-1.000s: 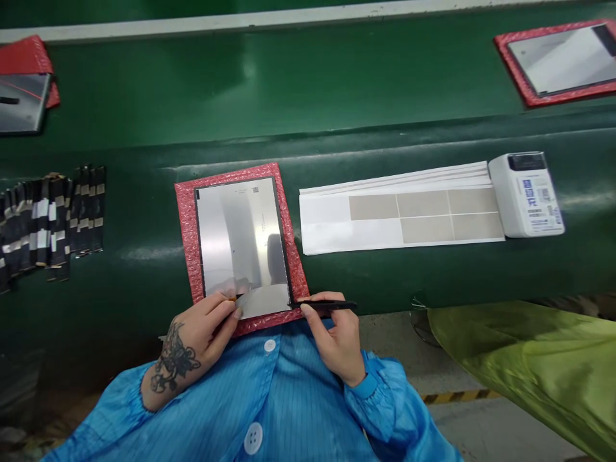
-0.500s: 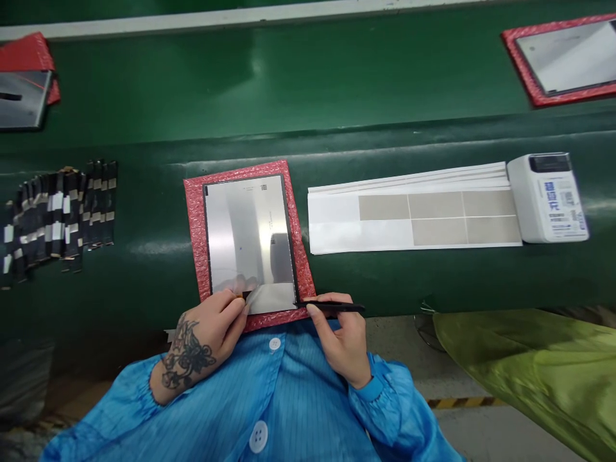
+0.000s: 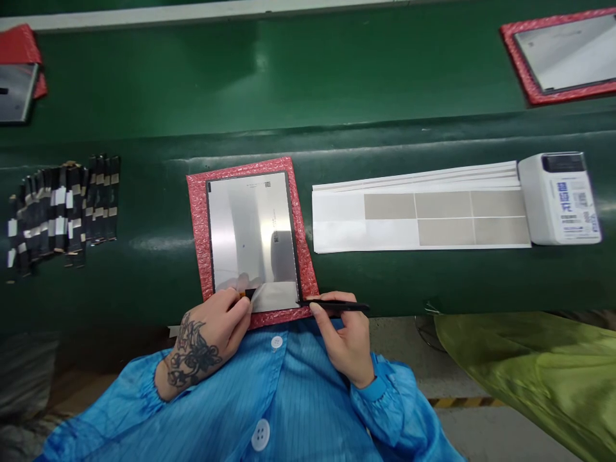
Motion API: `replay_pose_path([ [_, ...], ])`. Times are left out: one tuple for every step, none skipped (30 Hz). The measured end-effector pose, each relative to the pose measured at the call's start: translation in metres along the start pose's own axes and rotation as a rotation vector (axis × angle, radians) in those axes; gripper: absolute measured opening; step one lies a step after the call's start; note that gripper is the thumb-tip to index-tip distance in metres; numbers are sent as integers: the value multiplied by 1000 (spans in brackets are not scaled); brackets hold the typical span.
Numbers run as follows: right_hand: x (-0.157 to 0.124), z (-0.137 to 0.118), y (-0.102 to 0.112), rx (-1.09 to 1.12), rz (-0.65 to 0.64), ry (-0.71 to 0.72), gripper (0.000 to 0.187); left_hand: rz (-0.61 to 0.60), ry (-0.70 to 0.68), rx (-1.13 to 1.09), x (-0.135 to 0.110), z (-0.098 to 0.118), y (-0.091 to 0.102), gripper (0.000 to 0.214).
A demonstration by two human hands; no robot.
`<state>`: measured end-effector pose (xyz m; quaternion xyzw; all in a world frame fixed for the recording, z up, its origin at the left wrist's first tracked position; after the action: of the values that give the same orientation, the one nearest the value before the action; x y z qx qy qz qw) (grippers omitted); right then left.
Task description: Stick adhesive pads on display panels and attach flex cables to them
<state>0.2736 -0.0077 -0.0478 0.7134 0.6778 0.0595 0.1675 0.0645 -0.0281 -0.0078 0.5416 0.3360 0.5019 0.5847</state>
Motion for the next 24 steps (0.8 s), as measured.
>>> replay_pose_path([
  [0,0,0,1,0,-3,11,0,-1,1,0,0,0,33],
  [0,0,0,3,-1,-7,12,-2,-1,3,0,0,0,33],
  [0,1,0,5,-1,-12,12,-4,-2,4,0,1,-1,33],
  [0,1,0,5,-1,-18,13,-8,-3,5,0,1,-1,33],
  [0,1,0,6,-2,-24,13,-11,-4,7,0,1,-1,33],
  [0,1,-1,7,-4,-28,13,-13,-7,8,0,1,-1,33],
  [0,1,-1,8,-4,-29,12,-16,-10,11,0,1,-2,32],
  [0,1,-1,10,-5,-30,12,-19,-12,14,0,1,-2,31],
  [0,1,-1,13,-5,-30,12,-23,-15,18,-1,0,-3,30],
  [1,0,-1,15,-4,-30,12,-25,-16,22,-1,0,-4,29],
  [1,0,-1,16,-2,-32,12,-27,-18,26,-1,0,-4,28],
  [1,0,-1,16,1,-36,13,-29,-19,28,-1,0,-5,27],
  [1,1,-1,17,2,-39,13,-29,-21,30,-1,0,-5,27],
  [1,1,-1,18,3,-41,14,-31,-21,32,-1,0,-5,27],
  [1,1,-2,20,3,-40,14,-30,-20,33,0,1,-4,27],
  [1,0,-2,22,0,-38,13,-33,-19,31,1,1,-3,28],
  [1,0,-2,22,-1,-35,13,-39,-18,26,3,2,-2,28],
  [1,0,-2,20,-1,-31,13,-45,-16,20,4,2,0,28],
  [2,0,-2,18,0,-27,13,-53,-11,15,6,1,2,28],
  [2,-1,-2,16,2,-25,13,-58,-1,9,7,0,3,28],
  [2,-1,-1,16,3,-23,13,-63,15,4,7,-3,5,27],
  [2,-1,-1,18,5,-22,13,-68,34,0,7,-6,6,27],
  [2,-1,-1,23,7,-21,13,-73,53,-7,6,-9,7,26],
  [2,-1,0,28,9,-23,14,-83,67,-18,4,-13,7,25],
])
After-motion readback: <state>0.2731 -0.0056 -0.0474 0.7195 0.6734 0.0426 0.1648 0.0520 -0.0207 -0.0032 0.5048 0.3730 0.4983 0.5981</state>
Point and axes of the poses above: each hand's wrist, its own x-axis towards the middle knuckle, its own y-axis out of the back of the hand, z = x × y, the point moved 6 cm from there along x, towards the middle knuckle, and after that the axes turned 4 degrees about z, right-handed, at the moved point
